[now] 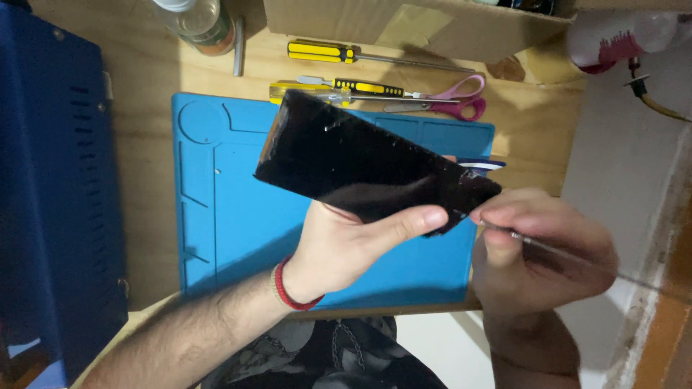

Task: Scraping the edges of a mobile phone screen with a thin metal tool to remove adhesive residue.

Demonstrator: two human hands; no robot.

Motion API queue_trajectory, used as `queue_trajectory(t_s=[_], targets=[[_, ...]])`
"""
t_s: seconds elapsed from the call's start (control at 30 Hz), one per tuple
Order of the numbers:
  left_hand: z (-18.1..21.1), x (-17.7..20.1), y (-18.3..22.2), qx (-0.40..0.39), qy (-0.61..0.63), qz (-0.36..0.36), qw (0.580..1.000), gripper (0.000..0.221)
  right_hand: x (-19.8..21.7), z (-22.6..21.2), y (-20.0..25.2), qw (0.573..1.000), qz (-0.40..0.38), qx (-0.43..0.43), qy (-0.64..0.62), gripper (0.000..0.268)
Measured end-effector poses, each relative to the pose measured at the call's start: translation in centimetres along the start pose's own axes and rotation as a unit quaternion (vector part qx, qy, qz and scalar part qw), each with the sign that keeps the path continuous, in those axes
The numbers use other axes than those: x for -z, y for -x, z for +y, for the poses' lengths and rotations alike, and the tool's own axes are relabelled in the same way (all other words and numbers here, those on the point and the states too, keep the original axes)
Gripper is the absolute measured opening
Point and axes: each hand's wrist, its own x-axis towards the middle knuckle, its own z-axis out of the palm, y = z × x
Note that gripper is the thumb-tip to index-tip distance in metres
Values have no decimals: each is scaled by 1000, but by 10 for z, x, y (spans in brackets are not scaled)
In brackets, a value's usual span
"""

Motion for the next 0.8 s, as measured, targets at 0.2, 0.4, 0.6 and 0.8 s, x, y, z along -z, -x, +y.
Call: queue_trajectory(t_s=[0.2,0.4,0.6,0.8], targets=[[14,-3,5,-1,43,5,999,25,2,10,-6,979,16,193,69,24],[19,-4,3,7,54,-14,998,17,-8,17,-8,960,111,255,15,35],[16,-1,1,49,99,-21,994,21,23,-22,6,977,-71,128,157,22],[26,2,-3,32,64,-59,996,19,21,-22,6,976,-83,133,153,29]])
